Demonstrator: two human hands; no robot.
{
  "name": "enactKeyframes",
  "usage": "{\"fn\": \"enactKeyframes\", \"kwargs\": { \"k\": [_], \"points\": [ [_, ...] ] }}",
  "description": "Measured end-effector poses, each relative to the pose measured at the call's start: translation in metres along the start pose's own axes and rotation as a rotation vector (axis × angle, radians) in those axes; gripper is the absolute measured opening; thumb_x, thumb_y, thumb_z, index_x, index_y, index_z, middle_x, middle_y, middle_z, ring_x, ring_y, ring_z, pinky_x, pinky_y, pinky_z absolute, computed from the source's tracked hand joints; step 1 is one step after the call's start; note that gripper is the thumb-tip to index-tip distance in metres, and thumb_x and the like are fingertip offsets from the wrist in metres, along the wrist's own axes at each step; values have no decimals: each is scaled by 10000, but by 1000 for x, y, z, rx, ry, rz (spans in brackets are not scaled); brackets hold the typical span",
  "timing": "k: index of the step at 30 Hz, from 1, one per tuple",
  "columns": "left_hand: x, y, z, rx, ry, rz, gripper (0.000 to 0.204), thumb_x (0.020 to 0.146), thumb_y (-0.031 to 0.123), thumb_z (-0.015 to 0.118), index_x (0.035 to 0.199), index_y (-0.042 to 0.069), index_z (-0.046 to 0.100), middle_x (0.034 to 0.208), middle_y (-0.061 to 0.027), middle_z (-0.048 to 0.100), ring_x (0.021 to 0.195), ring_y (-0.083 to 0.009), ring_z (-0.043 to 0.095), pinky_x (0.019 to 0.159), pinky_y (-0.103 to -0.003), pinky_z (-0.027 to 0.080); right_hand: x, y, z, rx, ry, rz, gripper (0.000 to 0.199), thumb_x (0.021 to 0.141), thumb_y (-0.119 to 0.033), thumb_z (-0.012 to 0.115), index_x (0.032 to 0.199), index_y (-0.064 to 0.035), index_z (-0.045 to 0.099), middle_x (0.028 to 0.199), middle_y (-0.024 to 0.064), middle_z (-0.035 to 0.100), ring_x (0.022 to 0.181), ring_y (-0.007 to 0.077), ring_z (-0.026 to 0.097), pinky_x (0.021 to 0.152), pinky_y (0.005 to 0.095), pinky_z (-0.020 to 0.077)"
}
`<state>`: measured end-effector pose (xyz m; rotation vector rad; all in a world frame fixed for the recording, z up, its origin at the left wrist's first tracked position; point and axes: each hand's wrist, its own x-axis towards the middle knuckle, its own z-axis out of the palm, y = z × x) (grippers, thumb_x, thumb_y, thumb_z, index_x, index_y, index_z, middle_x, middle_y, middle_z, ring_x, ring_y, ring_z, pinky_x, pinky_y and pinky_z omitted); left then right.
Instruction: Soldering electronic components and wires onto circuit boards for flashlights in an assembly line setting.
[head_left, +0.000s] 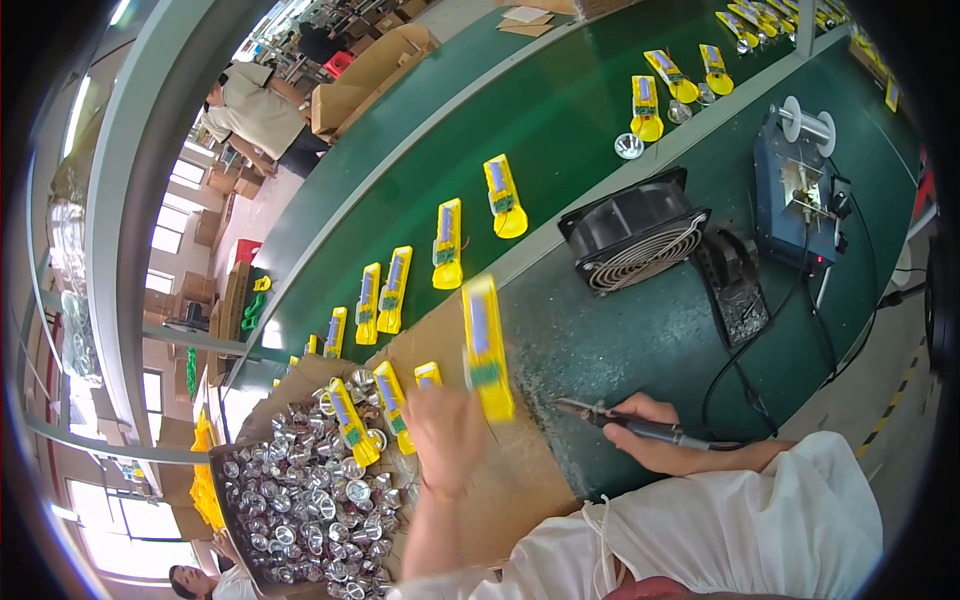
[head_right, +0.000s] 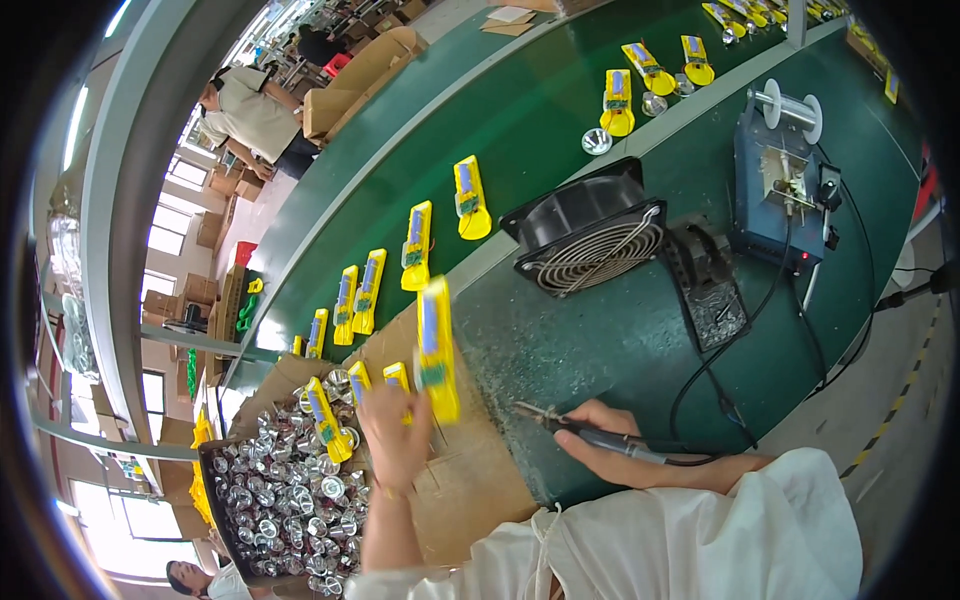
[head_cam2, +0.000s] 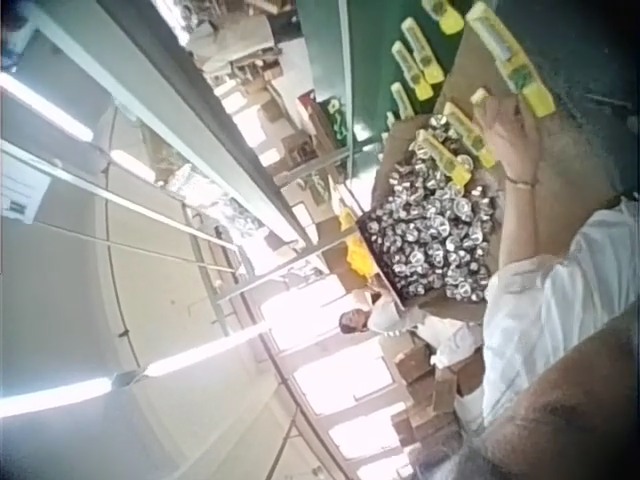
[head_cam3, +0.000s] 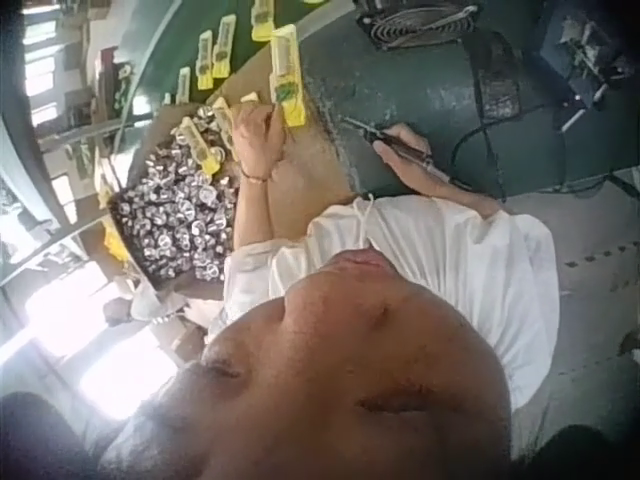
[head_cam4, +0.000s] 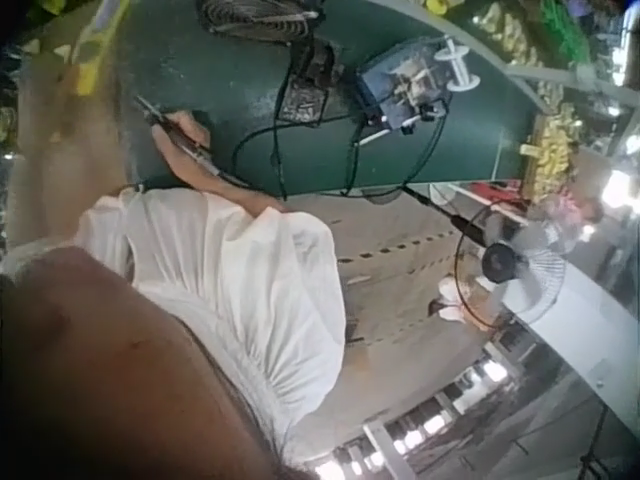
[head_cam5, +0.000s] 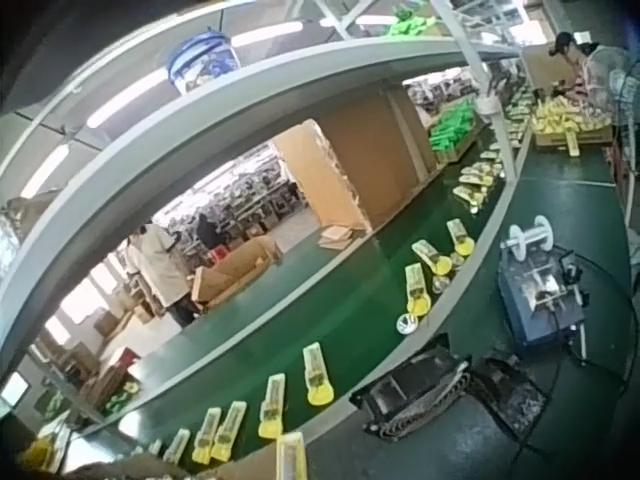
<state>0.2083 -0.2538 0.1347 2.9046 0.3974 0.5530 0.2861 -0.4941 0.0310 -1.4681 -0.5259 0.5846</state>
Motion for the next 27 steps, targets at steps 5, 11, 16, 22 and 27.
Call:
{"fn": "enactKeyframes", "kwargs": {
  "k": [5, 11, 16, 22, 27],
  "points": [
    [163, -7, 53, 78, 42, 196, 237, 737, 197, 582, 554, 49, 556, 662, -107, 543, 758, -301, 509, 673, -417, 381, 6, -4, -1, 23, -17, -63, 196, 765, -137, 673, 871, -30, 547, 683, 62, 587, 598, 113, 557, 526, 264, 428],
    [279, 20, 142, 315, -136, 146, 325, 805, 336, 481, 724, 87, 673, 862, -79, 610, 922, -277, 513, 801, -420, 381, 9, -10, -2, 68, -28, -49, 178, 759, -116, 680, 851, -30, 555, 642, 50, 577, 533, 115, 549, 469, 243, 406],
    [272, 4, 137, 51, 32, 148, 359, 761, 451, 588, 769, 107, 688, 954, -105, 609, 928, -296, 543, 808, -409, 416, 13, -5, -7, 30, -32, -54, 177, 743, -121, 696, 824, -32, 566, 643, 61, 587, 521, 142, 566, 466, 255, 420],
    [188, -92, 96, 7, -117, 4, 400, 724, 316, 677, 1079, 173, 561, 1337, -158, 294, 1171, -378, 367, 948, -464, 333, 13, -4, -2, 18, -25, -79, 203, 731, -129, 704, 834, -33, 558, 637, 71, 584, 511, 160, 574, 458, 266, 428],
    [166, -87, 137, -39, -189, -82, 250, 779, 129, 514, 1005, 215, 580, 1354, -187, 263, 1192, -420, 335, 958, -454, 335, 10, -1, 0, -34, -35, -120, 213, 736, -123, 700, 854, -32, 548, 627, 67, 576, 510, 154, 576, 448, 267, 428]
  ]
}}
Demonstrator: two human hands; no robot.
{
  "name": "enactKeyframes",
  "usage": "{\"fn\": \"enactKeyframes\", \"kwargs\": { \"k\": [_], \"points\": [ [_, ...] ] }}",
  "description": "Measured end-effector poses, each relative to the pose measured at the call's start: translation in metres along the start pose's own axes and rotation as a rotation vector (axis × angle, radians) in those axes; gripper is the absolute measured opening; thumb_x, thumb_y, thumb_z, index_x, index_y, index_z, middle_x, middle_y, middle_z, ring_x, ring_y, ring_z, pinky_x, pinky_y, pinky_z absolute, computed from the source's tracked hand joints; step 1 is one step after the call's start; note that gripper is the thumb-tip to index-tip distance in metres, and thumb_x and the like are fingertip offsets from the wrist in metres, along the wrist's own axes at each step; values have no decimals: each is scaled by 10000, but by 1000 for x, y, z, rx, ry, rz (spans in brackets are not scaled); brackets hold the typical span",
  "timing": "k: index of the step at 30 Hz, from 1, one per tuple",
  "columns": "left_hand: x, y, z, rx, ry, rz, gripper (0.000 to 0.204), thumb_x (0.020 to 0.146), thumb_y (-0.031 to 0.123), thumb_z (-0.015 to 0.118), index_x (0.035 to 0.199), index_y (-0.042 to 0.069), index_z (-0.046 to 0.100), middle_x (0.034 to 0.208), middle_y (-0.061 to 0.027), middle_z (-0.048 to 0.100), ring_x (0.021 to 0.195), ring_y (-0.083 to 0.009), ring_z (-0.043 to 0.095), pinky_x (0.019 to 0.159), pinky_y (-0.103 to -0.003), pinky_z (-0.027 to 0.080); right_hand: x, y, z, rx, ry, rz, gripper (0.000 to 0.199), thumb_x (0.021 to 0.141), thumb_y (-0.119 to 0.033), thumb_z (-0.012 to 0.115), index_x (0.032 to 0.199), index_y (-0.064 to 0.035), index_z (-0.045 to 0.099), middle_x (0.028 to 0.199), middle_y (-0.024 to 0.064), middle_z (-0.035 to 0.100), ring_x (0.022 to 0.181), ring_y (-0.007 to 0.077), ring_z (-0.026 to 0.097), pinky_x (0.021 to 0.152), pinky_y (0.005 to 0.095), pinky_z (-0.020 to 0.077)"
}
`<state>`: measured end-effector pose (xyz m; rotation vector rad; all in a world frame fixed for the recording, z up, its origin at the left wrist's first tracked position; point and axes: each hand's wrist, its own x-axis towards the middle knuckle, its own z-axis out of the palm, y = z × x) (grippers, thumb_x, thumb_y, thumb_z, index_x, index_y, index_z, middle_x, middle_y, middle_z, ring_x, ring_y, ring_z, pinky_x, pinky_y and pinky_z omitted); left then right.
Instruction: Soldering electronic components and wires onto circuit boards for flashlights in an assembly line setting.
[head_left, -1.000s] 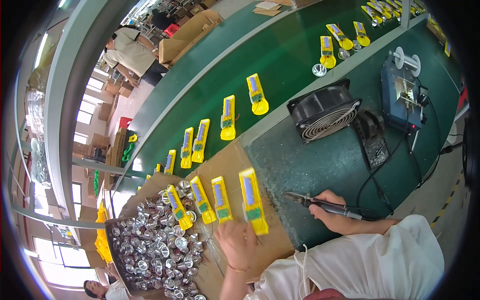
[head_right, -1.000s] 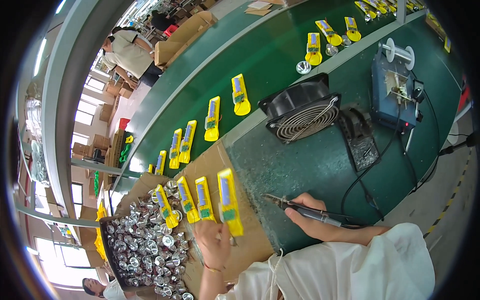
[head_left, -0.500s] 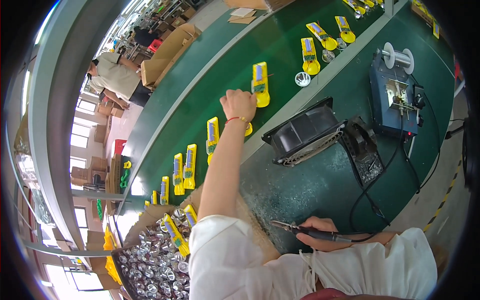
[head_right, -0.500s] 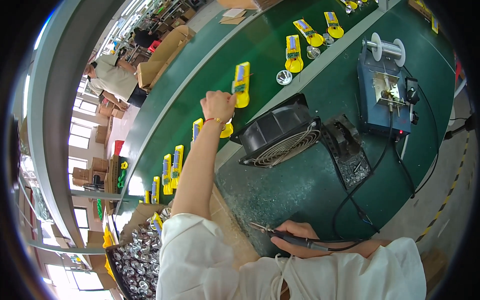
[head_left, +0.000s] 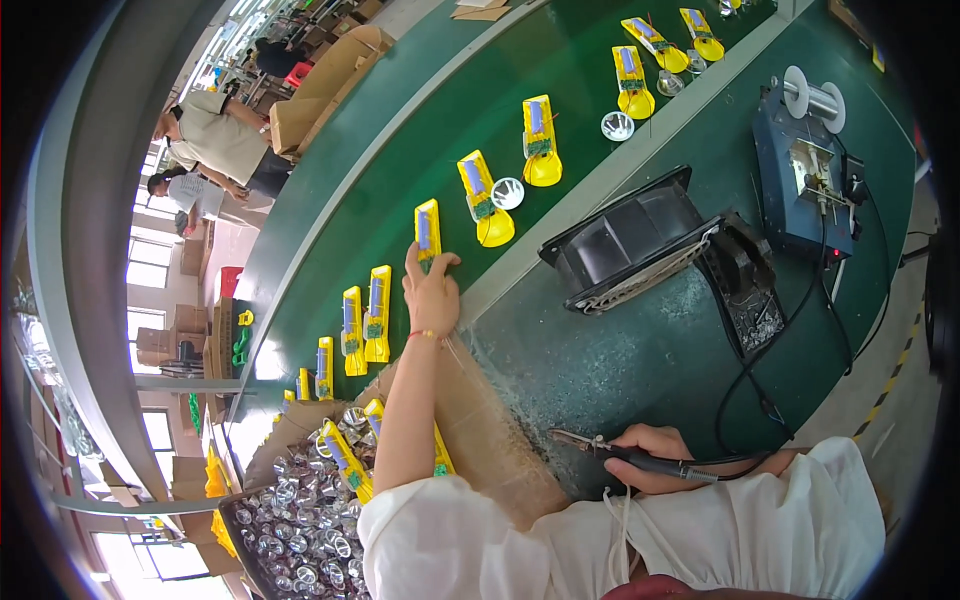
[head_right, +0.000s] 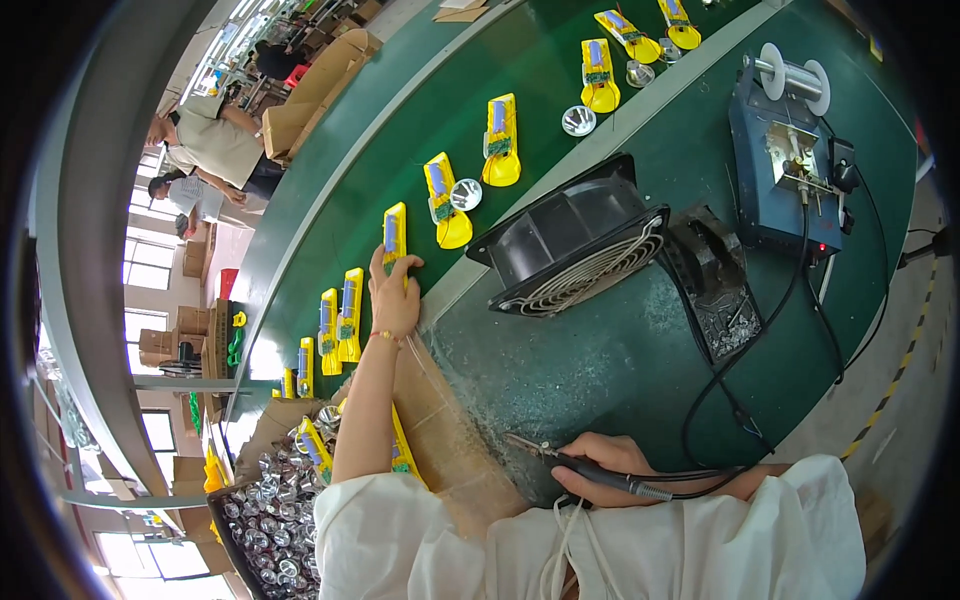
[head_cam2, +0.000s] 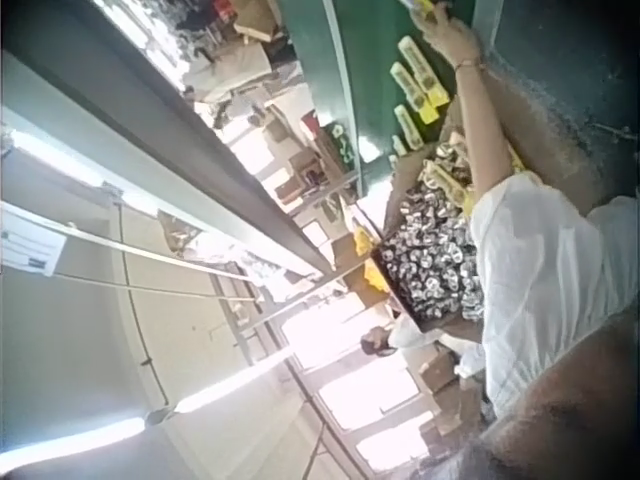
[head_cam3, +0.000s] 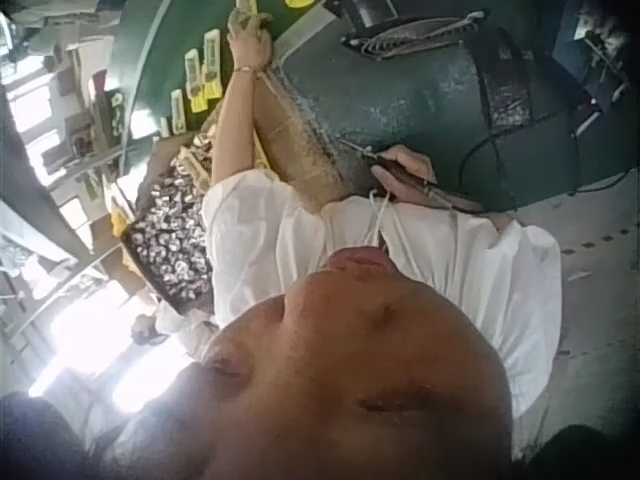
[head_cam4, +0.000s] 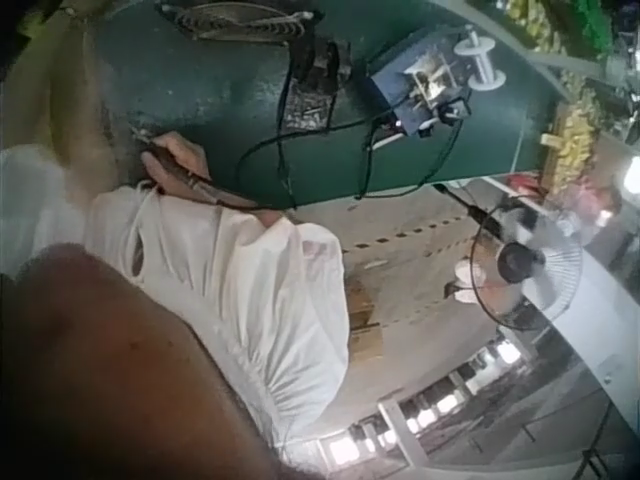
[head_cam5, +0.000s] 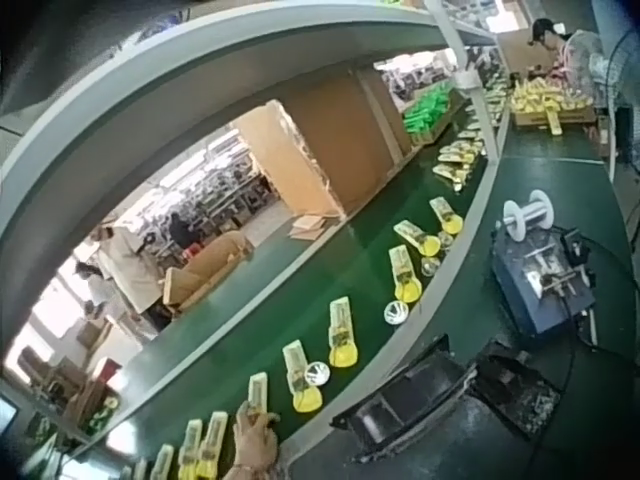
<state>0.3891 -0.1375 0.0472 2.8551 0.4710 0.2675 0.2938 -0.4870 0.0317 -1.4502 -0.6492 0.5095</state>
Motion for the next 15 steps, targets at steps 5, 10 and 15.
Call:
{"fn": "enactKeyframes", "kwargs": {
  "k": [5, 10, 15],
  "points": [
    [45, 17, 19, -129, 86, 29, 181, 803, 237, 511, 842, 113, 637, 1316, -230, 321, 1142, -410, 396, 912, -436, 387, -4, -2, -3, -7, 27, -46, 220, 736, -116, 701, 862, -31, 542, 619, 66, 574, 504, 149, 571, 448, 263, 422],
    [39, 41, 20, 113, 84, -145, 246, 843, 281, 484, 907, 101, 640, 1327, -136, 315, 1019, -368, 471, 812, -431, 457, 1, 5, 6, 1, 10, 5, 217, 747, -113, 694, 866, -21, 537, 612, 63, 583, 520, 133, 579, 466, 255, 433],
    [-12, 30, -26, 50, 108, -150, 225, 821, 242, 497, 855, 73, 641, 1278, -147, 388, 962, -369, 497, 828, -438, 427, -1, 5, 4, -58, 6, 91, 182, 753, -83, 670, 864, -26, 538, 617, 61, 588, 545, 100, 571, 498, 249, 439]
  ]
}}
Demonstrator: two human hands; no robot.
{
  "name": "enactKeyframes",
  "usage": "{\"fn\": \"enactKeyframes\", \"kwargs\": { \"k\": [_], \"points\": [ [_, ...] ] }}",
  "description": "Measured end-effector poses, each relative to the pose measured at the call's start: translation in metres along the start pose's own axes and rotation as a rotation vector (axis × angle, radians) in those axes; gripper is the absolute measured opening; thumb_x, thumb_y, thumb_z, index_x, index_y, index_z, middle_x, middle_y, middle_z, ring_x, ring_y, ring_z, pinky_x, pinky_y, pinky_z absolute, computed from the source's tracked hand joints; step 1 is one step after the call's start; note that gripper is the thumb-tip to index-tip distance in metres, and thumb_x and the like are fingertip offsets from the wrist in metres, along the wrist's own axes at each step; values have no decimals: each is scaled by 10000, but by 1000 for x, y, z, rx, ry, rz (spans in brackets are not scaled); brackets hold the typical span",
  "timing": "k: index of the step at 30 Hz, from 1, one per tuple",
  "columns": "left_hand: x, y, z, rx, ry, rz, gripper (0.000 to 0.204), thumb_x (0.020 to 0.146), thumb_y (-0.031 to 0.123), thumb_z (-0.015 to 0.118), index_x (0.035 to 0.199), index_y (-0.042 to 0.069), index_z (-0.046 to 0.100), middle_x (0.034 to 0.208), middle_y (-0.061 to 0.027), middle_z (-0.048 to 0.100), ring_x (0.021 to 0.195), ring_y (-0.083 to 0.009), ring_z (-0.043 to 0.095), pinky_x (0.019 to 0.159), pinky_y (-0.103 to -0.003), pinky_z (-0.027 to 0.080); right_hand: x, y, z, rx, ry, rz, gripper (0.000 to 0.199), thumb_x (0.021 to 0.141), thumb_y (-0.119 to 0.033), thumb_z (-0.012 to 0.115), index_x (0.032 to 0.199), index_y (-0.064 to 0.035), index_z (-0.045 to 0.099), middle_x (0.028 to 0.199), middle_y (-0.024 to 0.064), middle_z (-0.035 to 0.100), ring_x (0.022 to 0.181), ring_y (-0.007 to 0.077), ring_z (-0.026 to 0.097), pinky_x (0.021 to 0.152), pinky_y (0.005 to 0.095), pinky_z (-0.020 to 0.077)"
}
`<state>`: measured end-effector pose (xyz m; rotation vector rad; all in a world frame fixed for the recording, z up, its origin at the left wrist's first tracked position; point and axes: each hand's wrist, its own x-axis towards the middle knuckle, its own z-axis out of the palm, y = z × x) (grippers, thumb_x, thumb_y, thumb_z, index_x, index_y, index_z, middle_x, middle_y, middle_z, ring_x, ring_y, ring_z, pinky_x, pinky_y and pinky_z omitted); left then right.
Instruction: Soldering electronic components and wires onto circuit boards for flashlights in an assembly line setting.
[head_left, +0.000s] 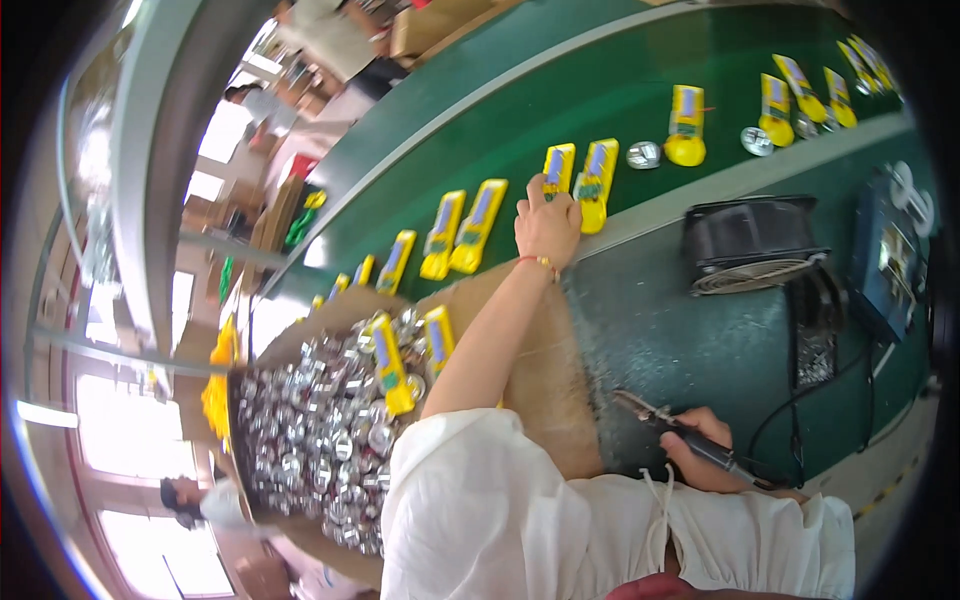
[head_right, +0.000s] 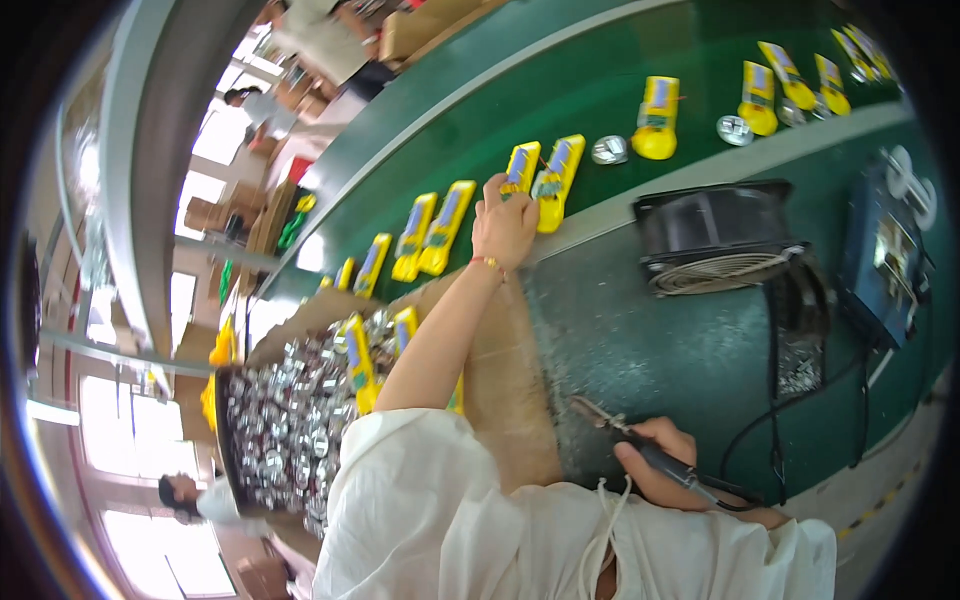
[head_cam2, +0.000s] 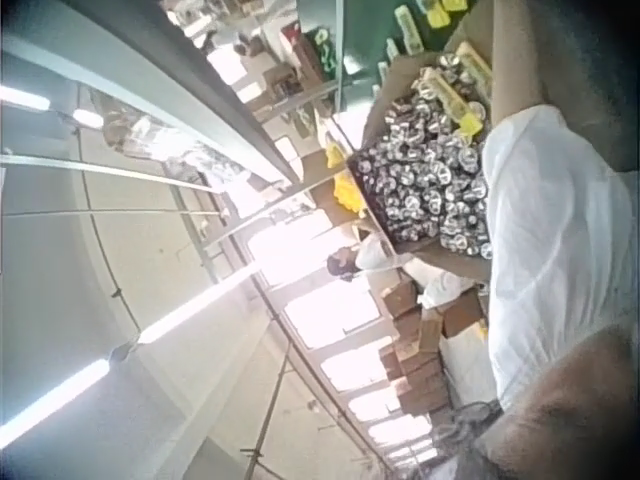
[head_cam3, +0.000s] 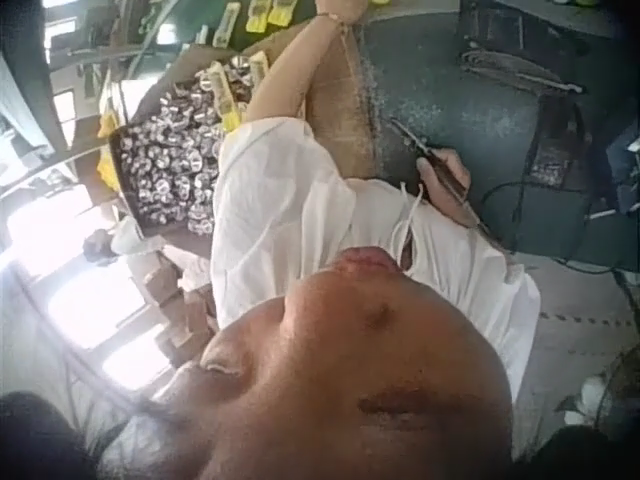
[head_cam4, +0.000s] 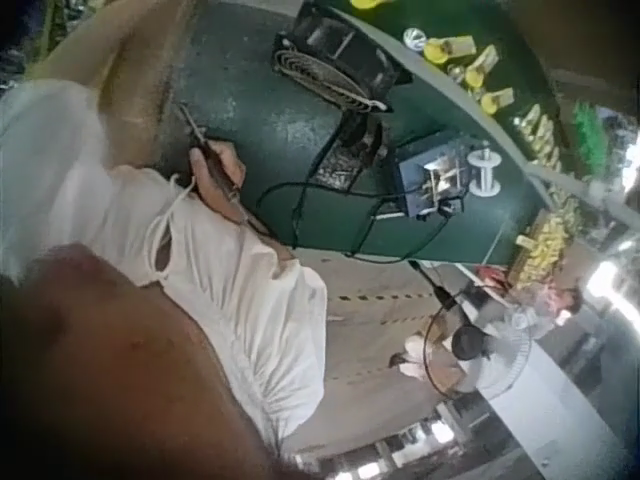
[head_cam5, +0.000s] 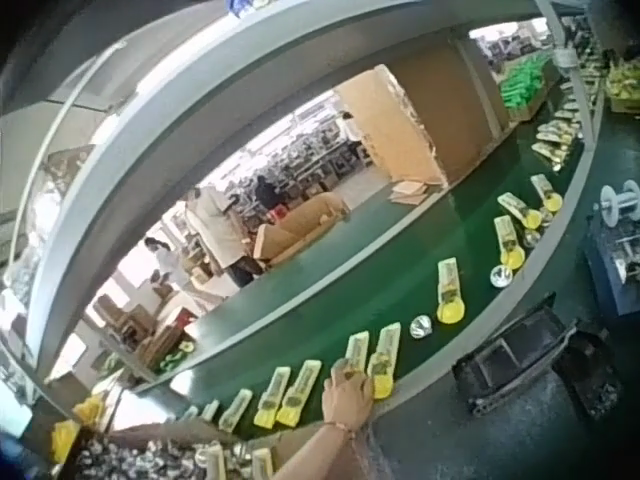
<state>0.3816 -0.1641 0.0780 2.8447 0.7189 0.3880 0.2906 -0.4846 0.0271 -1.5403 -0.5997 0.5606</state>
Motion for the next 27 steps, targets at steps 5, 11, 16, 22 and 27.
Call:
{"fn": "enactKeyframes", "kwargs": {
  "k": [5, 11, 16, 22, 27],
  "points": [
    [-106, -67, -92, 112, 176, 68, 130, 784, 124, 560, 870, 59, 634, 1262, -206, 408, 1024, -384, 478, 861, -435, 400, -7, -7, 1, 151, 47, 149, 169, 776, -95, 643, 857, -22, 515, 622, 35, 586, 550, 78, 541, 511, 239, 439],
    [-220, -184, -167, 288, 396, -164, 80, 762, 69, 560, 773, -2, 594, 1236, -222, 428, 1099, -386, 433, 936, -431, 342, -7, 3, 3, 136, 37, 74, 161, 801, -96, 601, 854, -6, 479, 673, 74, 596, 554, 87, 545, 508, 240, 455],
    [-266, -263, -170, 529, 372, -296, 124, 778, 137, 558, 752, 23, 600, 1267, -208, 395, 1001, -384, 456, 833, -470, 393, -10, -4, 0, 131, 50, 52, 144, 803, -81, 572, 845, -6, 456, 670, 90, 577, 545, 98, 532, 504, 241, 452],
    [-256, -278, -164, 509, 311, -195, 164, 768, 150, 557, 734, -6, 591, 1257, -219, 410, 1102, -406, 415, 897, -473, 364, -6, -1, 5, 136, 88, 70, 151, 801, -84, 576, 844, -4, 456, 669, 94, 578, 540, 99, 534, 498, 243, 455],
    [-255, -267, -171, 343, 354, -259, 210, 761, 187, 600, 895, 30, 558, 1246, -221, 426, 1119, -403, 413, 903, -473, 351, -7, -3, 5, 111, 86, 49, 169, 797, -100, 588, 846, -3, 457, 662, 96, 581, 526, 102, 536, 482, 242, 454]
  ]
}}
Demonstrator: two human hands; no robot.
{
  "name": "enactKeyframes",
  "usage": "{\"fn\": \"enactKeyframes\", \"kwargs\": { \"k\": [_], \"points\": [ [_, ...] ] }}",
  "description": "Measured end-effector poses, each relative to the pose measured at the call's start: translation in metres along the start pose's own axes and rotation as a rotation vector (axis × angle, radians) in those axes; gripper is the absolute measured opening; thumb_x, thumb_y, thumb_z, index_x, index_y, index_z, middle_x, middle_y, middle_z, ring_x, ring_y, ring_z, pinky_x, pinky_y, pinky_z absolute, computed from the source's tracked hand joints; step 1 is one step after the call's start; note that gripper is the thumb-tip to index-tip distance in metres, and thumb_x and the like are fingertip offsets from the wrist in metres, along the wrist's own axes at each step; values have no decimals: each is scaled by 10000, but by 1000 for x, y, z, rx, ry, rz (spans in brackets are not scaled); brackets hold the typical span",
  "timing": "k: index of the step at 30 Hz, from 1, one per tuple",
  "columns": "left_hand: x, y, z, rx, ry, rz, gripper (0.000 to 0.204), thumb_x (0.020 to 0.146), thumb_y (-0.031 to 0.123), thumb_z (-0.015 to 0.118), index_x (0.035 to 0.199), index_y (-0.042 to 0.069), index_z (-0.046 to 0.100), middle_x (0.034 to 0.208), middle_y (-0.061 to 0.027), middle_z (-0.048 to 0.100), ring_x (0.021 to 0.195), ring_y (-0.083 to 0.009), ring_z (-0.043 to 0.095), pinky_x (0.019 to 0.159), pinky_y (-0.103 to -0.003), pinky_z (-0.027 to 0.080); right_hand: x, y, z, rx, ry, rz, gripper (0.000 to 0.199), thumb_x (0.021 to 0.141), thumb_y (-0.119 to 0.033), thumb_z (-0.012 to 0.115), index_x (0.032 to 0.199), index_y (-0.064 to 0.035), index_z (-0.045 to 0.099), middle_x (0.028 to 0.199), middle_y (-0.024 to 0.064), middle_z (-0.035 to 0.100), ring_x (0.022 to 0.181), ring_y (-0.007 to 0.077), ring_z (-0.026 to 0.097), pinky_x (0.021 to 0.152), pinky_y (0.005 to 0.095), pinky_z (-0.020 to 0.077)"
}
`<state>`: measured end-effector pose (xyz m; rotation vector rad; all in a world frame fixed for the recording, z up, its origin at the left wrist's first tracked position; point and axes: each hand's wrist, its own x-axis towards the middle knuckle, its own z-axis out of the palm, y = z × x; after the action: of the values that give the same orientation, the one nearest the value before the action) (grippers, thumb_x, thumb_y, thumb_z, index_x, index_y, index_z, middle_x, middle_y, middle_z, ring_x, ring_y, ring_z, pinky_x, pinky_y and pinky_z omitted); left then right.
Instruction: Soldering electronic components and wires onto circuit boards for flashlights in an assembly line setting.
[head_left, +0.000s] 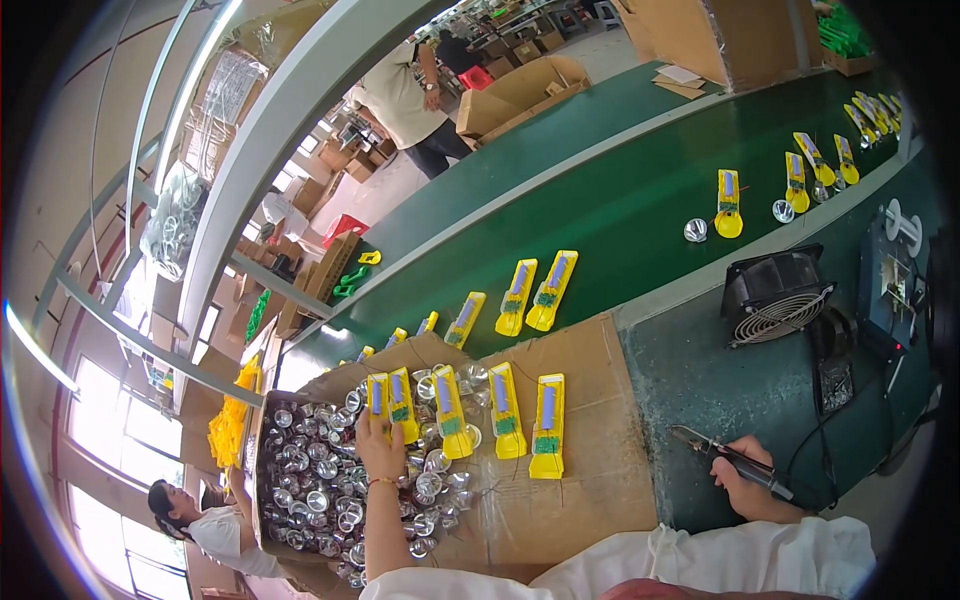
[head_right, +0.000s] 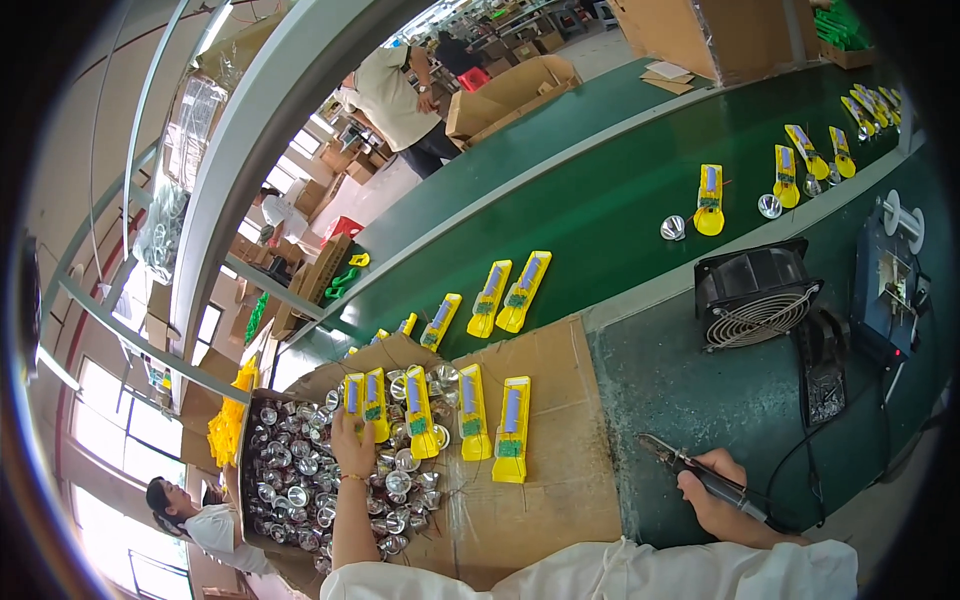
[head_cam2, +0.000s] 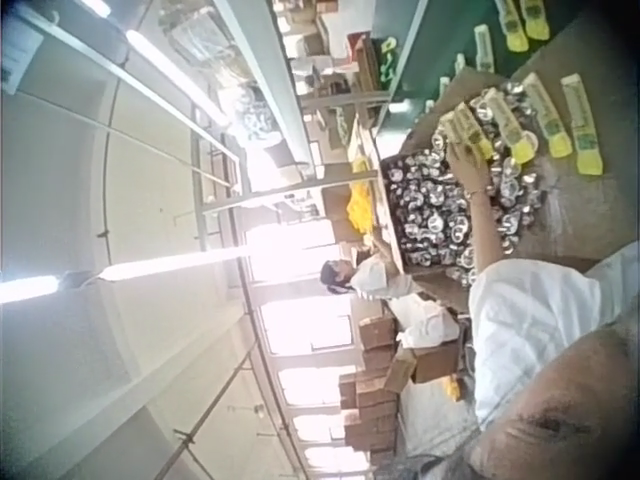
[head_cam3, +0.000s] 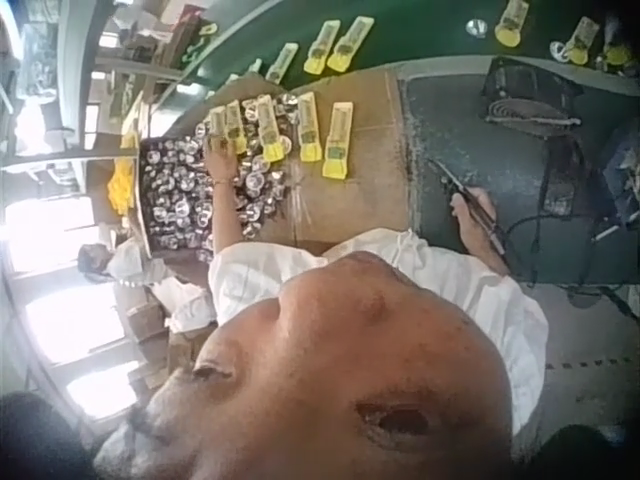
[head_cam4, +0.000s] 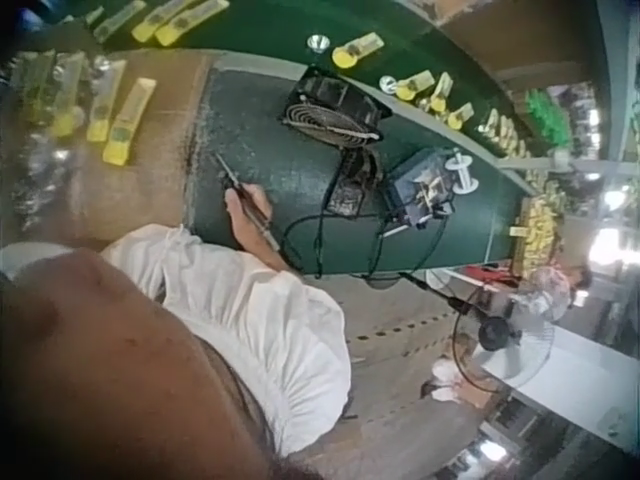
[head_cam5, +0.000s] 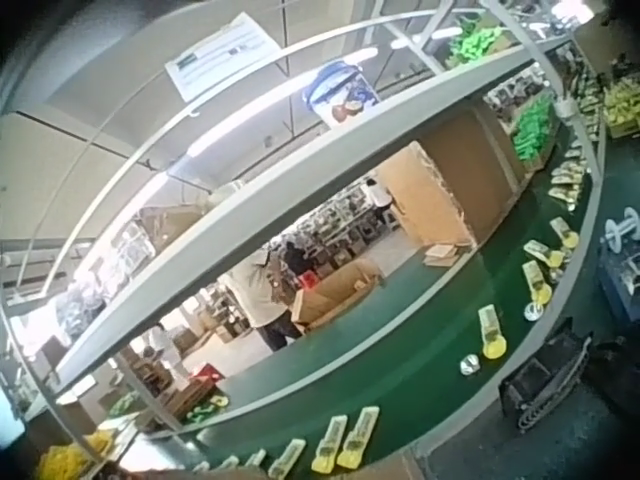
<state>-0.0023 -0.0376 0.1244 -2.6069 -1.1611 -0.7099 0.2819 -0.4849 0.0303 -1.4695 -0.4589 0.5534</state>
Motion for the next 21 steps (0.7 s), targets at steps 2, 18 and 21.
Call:
{"fn": "enactKeyframes", "kwargs": {
  "k": [2, 18, 21],
  "points": [
    [9, 28, -15, -17, 51, -56, 333, 745, 201, 632, 1018, 43, 527, 1232, -222, 439, 1120, -402, 416, 910, -469, 346, 0, -1, 1, 1, 8, 2, 177, 797, -107, 593, 847, -3, 458, 660, 97, 581, 522, 103, 536, 477, 241, 454],
    [-8, 239, 63, -166, -470, 334, 551, 737, 216, 592, 1233, 46, 421, 1205, -169, 437, 1037, -365, 459, 882, -412, 408, 5, 5, 4, 32, -1, -26, 146, 796, -92, 595, 834, -12, 480, 663, 85, 592, 531, 97, 543, 493, 239, 454],
    [-31, 261, 46, -241, -491, 263, 537, 727, 201, 573, 1230, 71, 436, 1205, -141, 435, 1015, -356, 480, 829, -405, 449, 7, 2, 2, 28, -4, -12, 149, 790, -94, 603, 831, -10, 488, 658, 81, 597, 532, 98, 551, 491, 242, 456]
  ]
}}
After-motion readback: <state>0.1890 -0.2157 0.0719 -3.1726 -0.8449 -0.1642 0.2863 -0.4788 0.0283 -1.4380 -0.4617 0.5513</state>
